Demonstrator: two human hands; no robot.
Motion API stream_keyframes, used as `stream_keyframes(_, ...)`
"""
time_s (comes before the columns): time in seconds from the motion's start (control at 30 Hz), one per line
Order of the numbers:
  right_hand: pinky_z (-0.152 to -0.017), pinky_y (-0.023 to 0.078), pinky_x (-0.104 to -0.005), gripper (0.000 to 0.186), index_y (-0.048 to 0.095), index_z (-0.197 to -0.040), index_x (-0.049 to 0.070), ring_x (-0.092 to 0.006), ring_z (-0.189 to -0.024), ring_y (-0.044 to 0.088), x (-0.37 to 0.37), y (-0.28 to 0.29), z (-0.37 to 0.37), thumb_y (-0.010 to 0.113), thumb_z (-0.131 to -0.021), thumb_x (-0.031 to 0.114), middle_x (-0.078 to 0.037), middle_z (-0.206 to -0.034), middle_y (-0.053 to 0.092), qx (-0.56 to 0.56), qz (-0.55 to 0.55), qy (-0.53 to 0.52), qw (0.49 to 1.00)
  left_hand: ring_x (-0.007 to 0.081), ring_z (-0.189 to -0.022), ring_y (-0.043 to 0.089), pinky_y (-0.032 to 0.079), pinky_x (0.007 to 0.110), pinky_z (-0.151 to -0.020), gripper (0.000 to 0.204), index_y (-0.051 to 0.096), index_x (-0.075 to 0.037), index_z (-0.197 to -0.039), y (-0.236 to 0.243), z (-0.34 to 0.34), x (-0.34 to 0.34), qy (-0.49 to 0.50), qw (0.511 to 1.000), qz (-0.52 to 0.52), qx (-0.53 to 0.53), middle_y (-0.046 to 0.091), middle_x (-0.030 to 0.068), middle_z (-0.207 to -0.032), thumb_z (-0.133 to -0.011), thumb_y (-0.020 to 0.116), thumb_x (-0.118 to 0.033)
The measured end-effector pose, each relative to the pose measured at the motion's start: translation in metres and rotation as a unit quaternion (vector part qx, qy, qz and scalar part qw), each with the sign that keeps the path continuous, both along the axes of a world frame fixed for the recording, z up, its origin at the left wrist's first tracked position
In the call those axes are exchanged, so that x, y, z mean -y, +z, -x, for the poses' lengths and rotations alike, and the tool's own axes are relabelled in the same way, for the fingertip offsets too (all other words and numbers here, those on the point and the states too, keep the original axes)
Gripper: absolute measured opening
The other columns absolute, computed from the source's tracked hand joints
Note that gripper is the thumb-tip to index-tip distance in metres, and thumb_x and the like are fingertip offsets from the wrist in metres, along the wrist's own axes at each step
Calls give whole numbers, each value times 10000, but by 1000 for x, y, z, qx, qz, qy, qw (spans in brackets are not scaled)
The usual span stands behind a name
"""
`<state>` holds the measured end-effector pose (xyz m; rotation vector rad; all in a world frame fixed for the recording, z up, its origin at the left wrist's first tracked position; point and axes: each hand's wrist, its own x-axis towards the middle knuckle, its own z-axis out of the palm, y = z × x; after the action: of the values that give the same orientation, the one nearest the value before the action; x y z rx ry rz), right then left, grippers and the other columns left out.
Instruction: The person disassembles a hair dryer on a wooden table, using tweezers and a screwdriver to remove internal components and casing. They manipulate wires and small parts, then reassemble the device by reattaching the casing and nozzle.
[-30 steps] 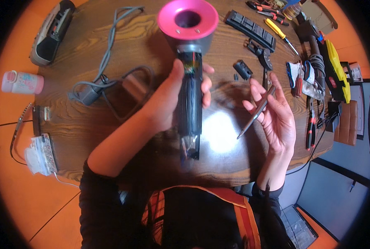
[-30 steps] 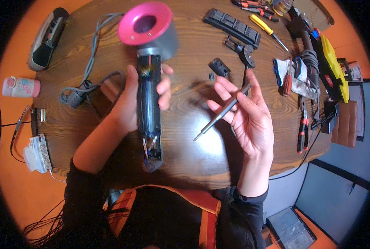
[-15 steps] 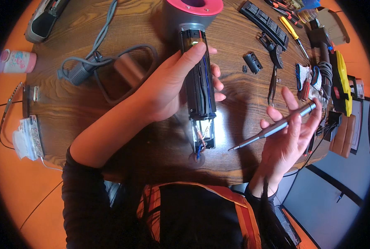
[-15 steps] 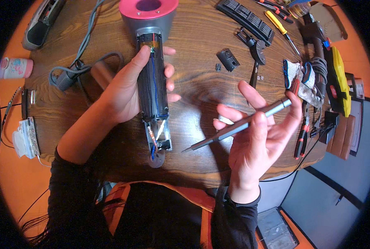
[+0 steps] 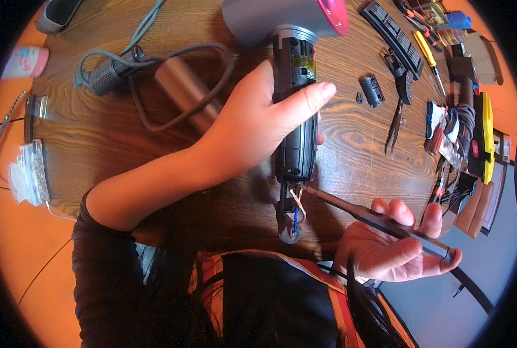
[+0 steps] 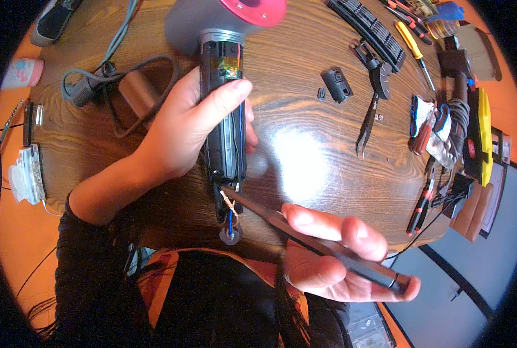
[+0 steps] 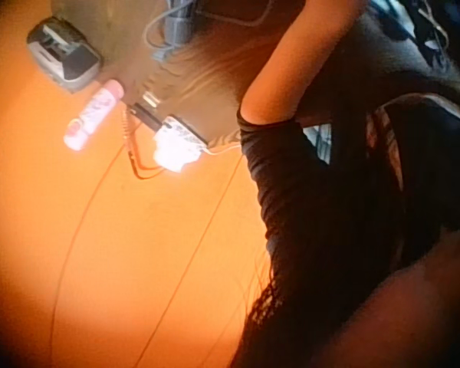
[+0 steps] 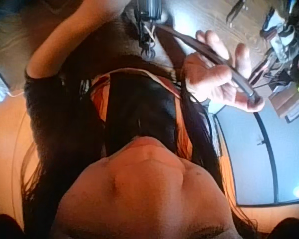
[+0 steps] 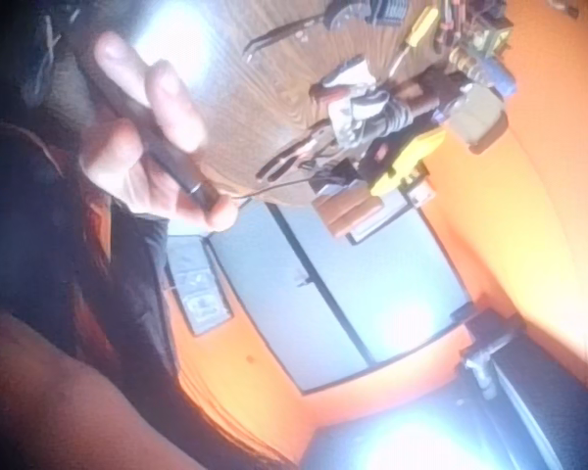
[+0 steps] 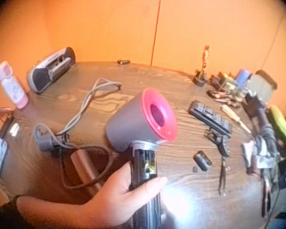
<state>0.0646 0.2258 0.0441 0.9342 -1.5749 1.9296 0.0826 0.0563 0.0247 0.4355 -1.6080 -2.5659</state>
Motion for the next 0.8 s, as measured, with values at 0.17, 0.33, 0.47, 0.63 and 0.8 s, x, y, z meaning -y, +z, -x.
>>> stream_keyframes(0.17,-551,586,-347,406,260,-1282,170,-298,-784,645,3,-4,-4,412,-908,119,-259,-1141,502,2,-12,0,1000,153,-601,587,487,271,-551,199,446,-42,-890,-1,0,-1,1,998,67,4,548,53,-720,-873,536,-219)
stream_keyframes(0.33,-550,583,-353,400,270,-1278,175,-306,-781,644,6,-6,-6,411,-908,117,-260,-1138,505,24,-10,6,1000,145,-595,582,485,261,-546,197,450,-41,-879,-3,-1,-1,3,997,72,4,546,49,-718,-869,545,-213)
stream_keyframes(0.47,-549,581,-357,396,277,-1275,180,-312,-778,644,6,-5,-6,410,-908,116,-261,-1135,507,32,-11,10,999,106,-591,551,453,242,-532,213,482,-33,-846,-7,1,-5,41,997,72,-6,541,32,-689,-828,606,-205)
stream_keyframes(0.63,-547,578,-363,390,287,-1272,185,-319,-774,643,7,-2,-6,409,-909,114,-262,-1132,510,42,-13,12,999,85,-589,529,432,232,-523,244,493,-29,-816,-9,-1,-7,56,995,80,26,539,28,-669,-796,649,-215)
stream_keyframes(0.8,-575,570,-391,428,238,-1282,208,-323,-777,642,6,0,-5,402,-904,90,-256,-1140,506,123,24,36,992,86,-582,530,436,230,-518,253,488,-27,-810,-8,-1,-7,61,995,73,23,544,33,-671,-793,653,-218)
